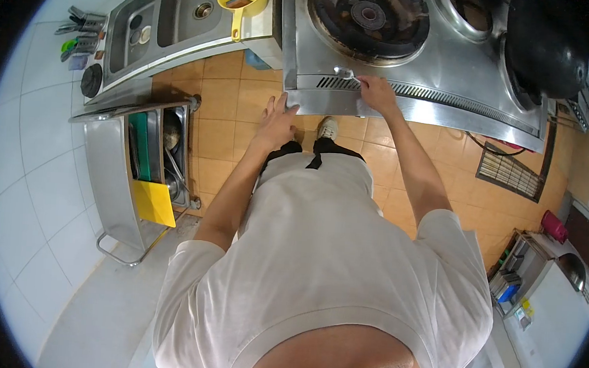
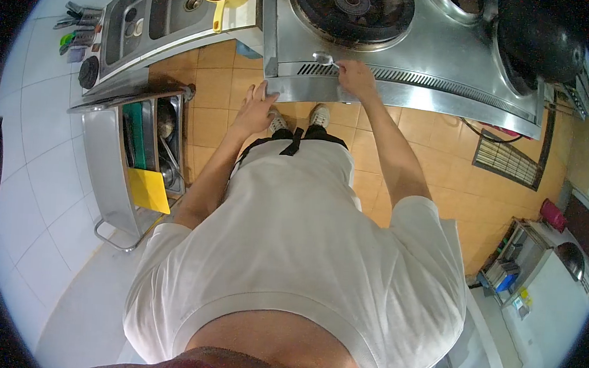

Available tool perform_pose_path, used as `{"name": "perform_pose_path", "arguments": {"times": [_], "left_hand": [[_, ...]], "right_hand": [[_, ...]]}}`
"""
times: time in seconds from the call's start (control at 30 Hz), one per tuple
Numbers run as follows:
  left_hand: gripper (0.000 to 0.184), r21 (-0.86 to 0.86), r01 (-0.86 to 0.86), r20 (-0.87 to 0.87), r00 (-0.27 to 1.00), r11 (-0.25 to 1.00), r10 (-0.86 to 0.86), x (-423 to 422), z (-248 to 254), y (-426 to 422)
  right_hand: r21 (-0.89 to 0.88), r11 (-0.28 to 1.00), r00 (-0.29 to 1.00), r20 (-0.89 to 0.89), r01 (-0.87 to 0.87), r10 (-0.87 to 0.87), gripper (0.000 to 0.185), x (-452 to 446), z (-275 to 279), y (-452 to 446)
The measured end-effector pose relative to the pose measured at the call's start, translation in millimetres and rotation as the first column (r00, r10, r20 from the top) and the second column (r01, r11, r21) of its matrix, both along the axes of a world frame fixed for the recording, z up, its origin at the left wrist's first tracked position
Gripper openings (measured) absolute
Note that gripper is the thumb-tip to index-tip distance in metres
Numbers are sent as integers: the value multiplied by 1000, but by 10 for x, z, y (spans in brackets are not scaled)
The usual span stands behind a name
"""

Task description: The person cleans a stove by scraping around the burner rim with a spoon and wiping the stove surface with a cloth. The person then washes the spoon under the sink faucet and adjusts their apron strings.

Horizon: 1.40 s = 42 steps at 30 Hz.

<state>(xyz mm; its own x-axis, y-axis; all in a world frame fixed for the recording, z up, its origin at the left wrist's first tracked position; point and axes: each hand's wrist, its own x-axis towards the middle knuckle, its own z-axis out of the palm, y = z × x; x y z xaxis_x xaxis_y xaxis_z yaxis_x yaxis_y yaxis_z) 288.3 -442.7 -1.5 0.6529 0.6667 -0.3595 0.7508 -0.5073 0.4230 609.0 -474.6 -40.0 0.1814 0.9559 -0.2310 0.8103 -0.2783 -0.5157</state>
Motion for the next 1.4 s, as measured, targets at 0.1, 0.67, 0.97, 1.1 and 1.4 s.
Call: {"name": "perform_pose_path", "arguments": {"times": [0.1, 0.67, 0.97, 1.1, 1.4], "left_hand": [[52, 43, 31, 63, 997, 999, -33, 14, -24, 13], [43, -65, -49, 549, 832, 997, 76, 951, 372, 417], [55, 144, 78, 291, 949, 986, -118, 1131, 351, 458], [55, 156, 93, 327, 935, 983, -140, 1130, 236, 461], [42, 88, 91, 284, 952, 992, -113, 1121, 68, 494]], "right_hand": [[66, 997, 999, -30, 34, -32, 32, -16, 39, -50], [301, 931, 978, -91, 206, -187, 25, -354, 690, -207], [321, 923, 977, -74, 214, -201, 26, -370, 669, -265], [311, 929, 980, -89, 200, -181, 27, -352, 619, -271], [259, 936, 971, -58, 239, -232, 26, -386, 676, -222]]}}
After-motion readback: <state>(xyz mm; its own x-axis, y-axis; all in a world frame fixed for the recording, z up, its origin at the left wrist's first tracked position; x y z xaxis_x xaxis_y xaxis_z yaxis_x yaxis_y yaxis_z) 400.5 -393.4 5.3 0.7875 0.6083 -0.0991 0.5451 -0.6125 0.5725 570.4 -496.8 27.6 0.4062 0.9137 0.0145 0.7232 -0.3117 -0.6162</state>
